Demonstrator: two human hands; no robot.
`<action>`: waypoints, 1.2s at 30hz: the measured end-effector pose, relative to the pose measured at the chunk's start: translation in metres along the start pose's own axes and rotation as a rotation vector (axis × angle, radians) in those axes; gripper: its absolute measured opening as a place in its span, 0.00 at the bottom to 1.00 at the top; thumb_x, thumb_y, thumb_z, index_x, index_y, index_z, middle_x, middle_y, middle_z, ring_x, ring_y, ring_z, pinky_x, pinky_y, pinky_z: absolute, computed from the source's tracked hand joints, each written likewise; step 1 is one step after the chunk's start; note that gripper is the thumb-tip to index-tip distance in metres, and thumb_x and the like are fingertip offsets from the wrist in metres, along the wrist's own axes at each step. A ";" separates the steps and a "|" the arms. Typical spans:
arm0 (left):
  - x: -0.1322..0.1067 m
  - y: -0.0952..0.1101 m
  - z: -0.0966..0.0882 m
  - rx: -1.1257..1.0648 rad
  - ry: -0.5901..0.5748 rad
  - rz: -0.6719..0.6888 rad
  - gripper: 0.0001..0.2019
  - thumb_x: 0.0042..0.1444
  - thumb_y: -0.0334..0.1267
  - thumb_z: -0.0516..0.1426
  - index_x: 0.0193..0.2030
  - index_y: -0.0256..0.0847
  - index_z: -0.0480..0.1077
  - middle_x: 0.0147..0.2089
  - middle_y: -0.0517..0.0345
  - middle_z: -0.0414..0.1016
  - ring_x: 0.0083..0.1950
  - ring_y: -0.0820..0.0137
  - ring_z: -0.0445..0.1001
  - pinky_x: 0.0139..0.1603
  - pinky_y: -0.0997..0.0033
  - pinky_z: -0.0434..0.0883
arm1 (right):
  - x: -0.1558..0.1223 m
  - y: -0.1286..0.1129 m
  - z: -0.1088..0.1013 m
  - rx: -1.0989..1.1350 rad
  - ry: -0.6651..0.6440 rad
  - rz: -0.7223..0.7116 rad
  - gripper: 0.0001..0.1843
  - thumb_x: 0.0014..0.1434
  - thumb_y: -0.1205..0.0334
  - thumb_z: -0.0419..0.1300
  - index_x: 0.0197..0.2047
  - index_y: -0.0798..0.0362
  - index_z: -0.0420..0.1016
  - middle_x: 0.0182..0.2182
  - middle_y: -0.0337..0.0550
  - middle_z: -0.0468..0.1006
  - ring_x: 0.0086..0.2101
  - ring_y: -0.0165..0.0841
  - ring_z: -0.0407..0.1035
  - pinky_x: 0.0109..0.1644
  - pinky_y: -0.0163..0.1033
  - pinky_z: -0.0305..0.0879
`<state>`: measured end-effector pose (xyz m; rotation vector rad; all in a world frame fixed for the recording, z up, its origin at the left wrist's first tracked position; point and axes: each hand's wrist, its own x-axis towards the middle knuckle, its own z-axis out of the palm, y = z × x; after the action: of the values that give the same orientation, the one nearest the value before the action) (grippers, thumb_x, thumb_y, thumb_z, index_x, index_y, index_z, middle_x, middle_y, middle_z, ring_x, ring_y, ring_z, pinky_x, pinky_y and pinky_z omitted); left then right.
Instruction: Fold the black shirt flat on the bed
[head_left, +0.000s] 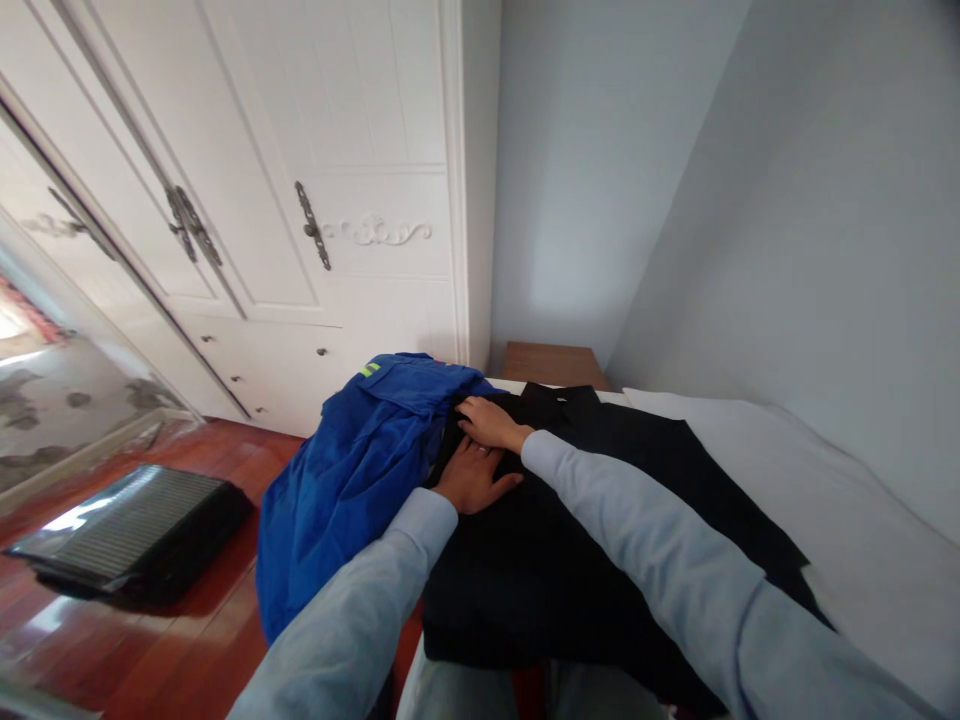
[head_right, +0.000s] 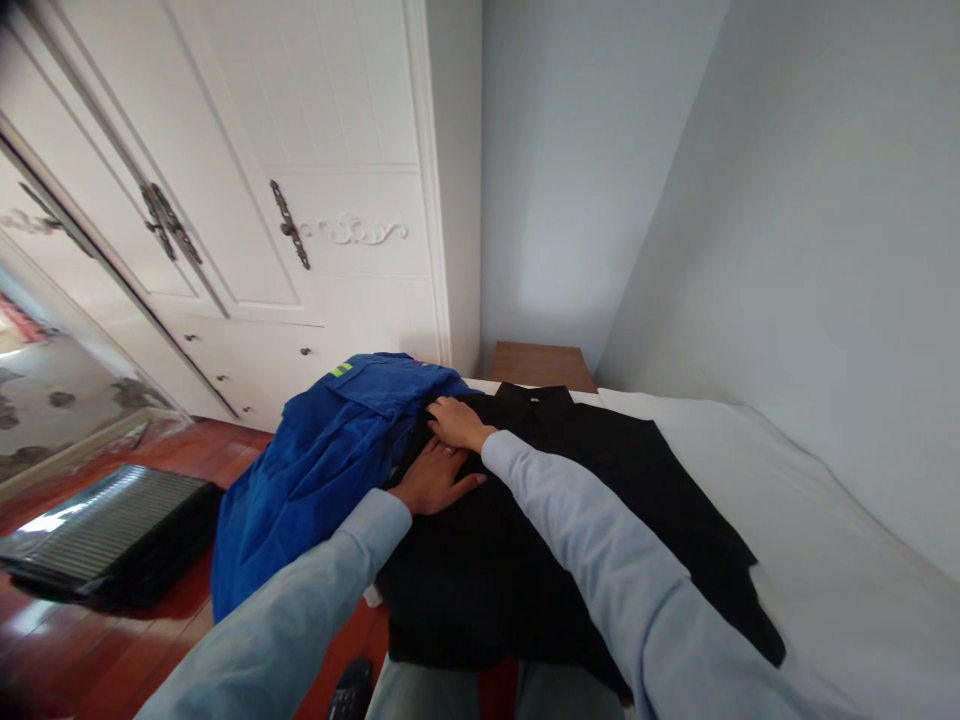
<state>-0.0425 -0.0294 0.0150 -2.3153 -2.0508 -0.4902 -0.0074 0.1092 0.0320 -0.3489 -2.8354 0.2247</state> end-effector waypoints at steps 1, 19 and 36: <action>0.000 -0.001 0.001 0.003 0.007 -0.001 0.30 0.66 0.58 0.49 0.63 0.36 0.68 0.66 0.39 0.70 0.71 0.48 0.61 0.72 0.42 0.52 | -0.002 0.001 0.000 0.007 -0.009 -0.012 0.15 0.65 0.63 0.60 0.53 0.57 0.76 0.51 0.52 0.78 0.51 0.41 0.72 0.55 0.42 0.67; 0.010 -0.005 -0.004 0.069 -0.161 -0.062 0.39 0.67 0.63 0.41 0.70 0.32 0.60 0.74 0.36 0.56 0.75 0.50 0.53 0.73 0.47 0.52 | -0.128 0.150 -0.047 -0.087 -0.015 0.585 0.37 0.70 0.45 0.45 0.73 0.61 0.54 0.73 0.61 0.49 0.72 0.51 0.43 0.72 0.56 0.45; 0.102 -0.021 0.024 0.077 -0.150 -0.157 0.34 0.68 0.58 0.43 0.71 0.35 0.59 0.75 0.37 0.55 0.76 0.51 0.50 0.73 0.46 0.50 | -0.138 0.181 -0.036 -0.099 -0.077 0.685 0.45 0.68 0.34 0.32 0.75 0.59 0.48 0.75 0.59 0.45 0.73 0.49 0.37 0.72 0.56 0.40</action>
<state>-0.0476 0.0769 0.0122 -2.2228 -2.2862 -0.2409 0.1704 0.2516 -0.0019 -1.3495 -2.6928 0.2308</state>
